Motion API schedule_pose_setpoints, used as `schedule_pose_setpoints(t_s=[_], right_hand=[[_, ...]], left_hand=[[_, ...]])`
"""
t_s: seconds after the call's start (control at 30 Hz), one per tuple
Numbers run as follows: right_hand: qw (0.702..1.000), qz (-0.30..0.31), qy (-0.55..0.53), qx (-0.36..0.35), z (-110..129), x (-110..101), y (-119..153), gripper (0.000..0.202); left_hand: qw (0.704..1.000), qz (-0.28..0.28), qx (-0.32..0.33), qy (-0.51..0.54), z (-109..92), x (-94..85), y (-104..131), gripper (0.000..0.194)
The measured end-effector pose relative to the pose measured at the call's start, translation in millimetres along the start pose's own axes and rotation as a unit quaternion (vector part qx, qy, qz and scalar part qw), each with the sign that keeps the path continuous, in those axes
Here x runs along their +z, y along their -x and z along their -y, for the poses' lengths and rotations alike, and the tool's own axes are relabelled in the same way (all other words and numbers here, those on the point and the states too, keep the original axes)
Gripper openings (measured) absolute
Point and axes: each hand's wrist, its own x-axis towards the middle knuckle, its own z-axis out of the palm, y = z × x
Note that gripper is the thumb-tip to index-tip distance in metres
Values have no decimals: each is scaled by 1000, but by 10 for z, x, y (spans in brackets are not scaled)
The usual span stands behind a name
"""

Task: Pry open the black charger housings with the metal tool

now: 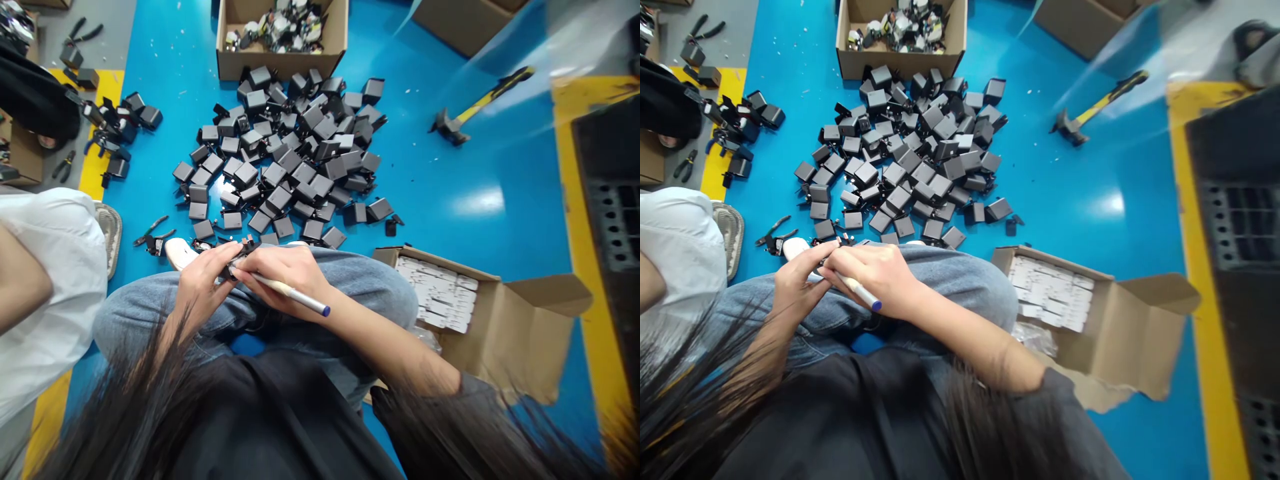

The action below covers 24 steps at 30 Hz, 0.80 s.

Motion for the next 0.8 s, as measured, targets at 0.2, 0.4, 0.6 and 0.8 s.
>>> schedule_pose_setpoints(t_s=[0.2,0.4,0.6,0.8], right_hand=[[996,15,-67,56,-27,-41,-26,23],[988,-28,-134,76,-47,-49,-42,19],[971,-18,-195,140,-34,-64,-57,20],[969,-11,-199,143,-33,-86,-68,22]], left_hand=[[999,3,-33,31,-25,-1,-15,37],[994,-22,-66,83,-81,6,-32,36],[980,-28,-127,149,-112,48,-12,41],[975,-23,-153,158,-115,70,1,41]])
